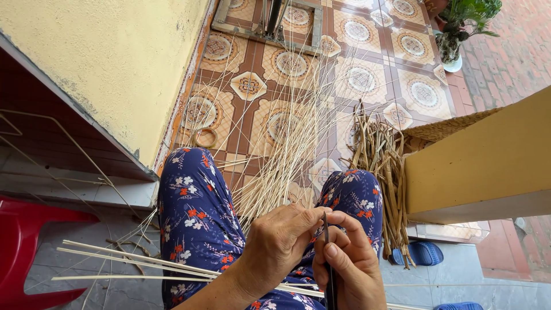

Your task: Peeling and thinning long bamboo strips using a small knife.

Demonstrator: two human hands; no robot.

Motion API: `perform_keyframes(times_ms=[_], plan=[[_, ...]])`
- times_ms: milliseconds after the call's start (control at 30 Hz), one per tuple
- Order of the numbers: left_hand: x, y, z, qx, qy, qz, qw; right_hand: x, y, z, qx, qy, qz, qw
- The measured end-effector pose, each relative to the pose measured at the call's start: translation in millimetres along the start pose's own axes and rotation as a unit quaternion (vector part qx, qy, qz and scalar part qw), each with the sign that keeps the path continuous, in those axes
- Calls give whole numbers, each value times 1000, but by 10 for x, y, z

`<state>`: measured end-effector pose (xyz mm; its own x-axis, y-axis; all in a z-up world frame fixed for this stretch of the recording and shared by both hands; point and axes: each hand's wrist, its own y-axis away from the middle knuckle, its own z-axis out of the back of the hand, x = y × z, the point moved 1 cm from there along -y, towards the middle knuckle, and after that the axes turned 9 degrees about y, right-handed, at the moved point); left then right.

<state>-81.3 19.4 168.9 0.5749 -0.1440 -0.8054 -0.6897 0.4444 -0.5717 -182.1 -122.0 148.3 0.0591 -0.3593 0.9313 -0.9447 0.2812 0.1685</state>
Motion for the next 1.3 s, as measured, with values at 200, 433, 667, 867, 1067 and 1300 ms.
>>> perform_keyframes(times_ms=[200,433,667,867,1067,1300], plan=[[-40,26,-36,-15,-28,-8,999,-109,10,-6,-42,30,37,998],[-65,54,-58,-24,-58,-14,998,-104,10,-52,-66,25,44,997],[-95,41,-18,-26,-45,-40,998,-32,-10,-56,-37,-5,4,999],[-54,62,-39,-25,-59,-37,997,-22,-25,-84,-34,-23,-18,999],[-20,55,-61,-51,-33,-11,998,42,-45,-62,-4,-58,-40,998],[-20,14,-45,-53,-32,-34,997,42,-41,-93,-11,-50,-34,998]])
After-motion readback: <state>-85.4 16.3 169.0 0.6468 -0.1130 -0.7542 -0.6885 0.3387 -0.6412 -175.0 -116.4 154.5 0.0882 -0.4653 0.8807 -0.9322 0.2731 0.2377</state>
